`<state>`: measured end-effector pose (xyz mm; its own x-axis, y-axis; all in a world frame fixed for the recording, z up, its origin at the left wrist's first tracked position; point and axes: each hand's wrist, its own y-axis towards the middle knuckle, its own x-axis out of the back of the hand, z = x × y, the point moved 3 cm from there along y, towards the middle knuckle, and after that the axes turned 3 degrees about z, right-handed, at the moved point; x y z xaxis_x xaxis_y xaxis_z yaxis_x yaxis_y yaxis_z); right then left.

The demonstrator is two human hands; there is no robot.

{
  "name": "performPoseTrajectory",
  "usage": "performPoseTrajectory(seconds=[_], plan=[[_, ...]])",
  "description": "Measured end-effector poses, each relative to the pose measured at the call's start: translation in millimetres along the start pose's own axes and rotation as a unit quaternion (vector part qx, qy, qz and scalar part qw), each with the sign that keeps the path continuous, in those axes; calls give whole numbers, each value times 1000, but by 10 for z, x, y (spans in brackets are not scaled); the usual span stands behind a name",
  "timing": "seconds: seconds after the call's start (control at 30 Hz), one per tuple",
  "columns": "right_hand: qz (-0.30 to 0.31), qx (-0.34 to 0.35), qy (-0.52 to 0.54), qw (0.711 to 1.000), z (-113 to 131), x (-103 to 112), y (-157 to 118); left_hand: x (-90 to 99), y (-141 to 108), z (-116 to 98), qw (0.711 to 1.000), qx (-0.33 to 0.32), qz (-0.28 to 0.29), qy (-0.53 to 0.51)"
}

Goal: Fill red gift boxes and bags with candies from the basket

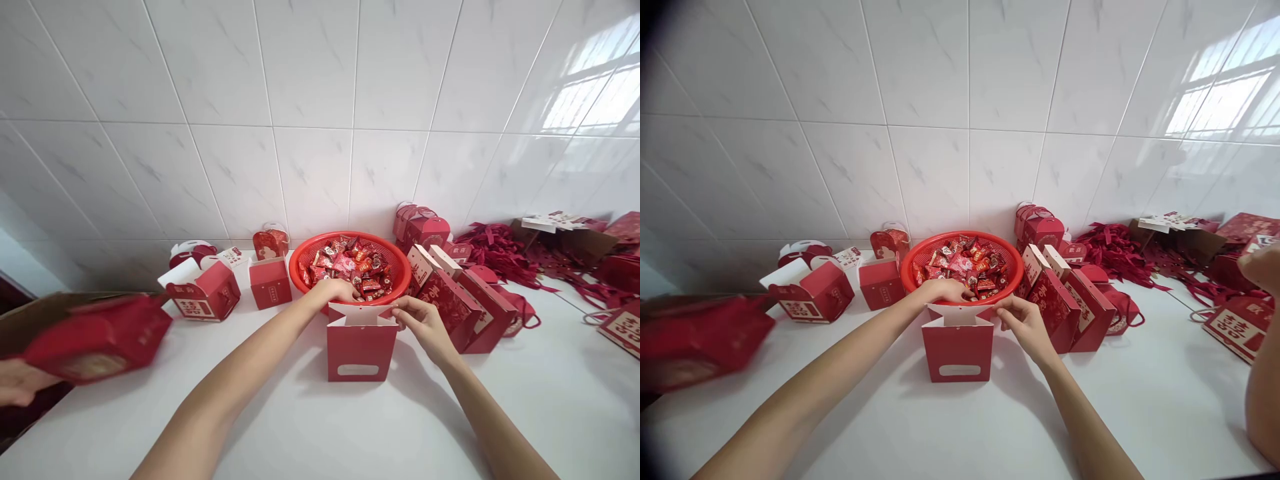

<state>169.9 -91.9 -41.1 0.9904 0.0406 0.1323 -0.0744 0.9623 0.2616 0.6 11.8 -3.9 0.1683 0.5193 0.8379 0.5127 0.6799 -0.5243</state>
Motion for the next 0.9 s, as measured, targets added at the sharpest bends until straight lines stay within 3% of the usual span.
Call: performPoseTrajectory(seconds=[0.27, 0.47, 0.57, 0.7, 0.8, 0.9], plan=[[15, -18, 12, 1000, -62, -47, 0, -1, 124, 1, 998, 21, 2, -67], [10, -12, 5, 1000, -81, -36, 1, -18, 61, 81, 984, 20, -39, -170], [5, -7, -7, 1000, -75, -26, 1, -10, 14, 106, 954, -26, -83, -288], [-8, 10, -10, 1000, -67, 4, 22, 19, -45, 161, 891, -120, -158, -409], [-54, 44, -13, 997, 2, 53, 79, 73, -113, 202, 847, -188, -263, -422], [-104, 91, -31, 990, 158, 81, 208, 98, -176, 194, 821, -243, -310, -413]])
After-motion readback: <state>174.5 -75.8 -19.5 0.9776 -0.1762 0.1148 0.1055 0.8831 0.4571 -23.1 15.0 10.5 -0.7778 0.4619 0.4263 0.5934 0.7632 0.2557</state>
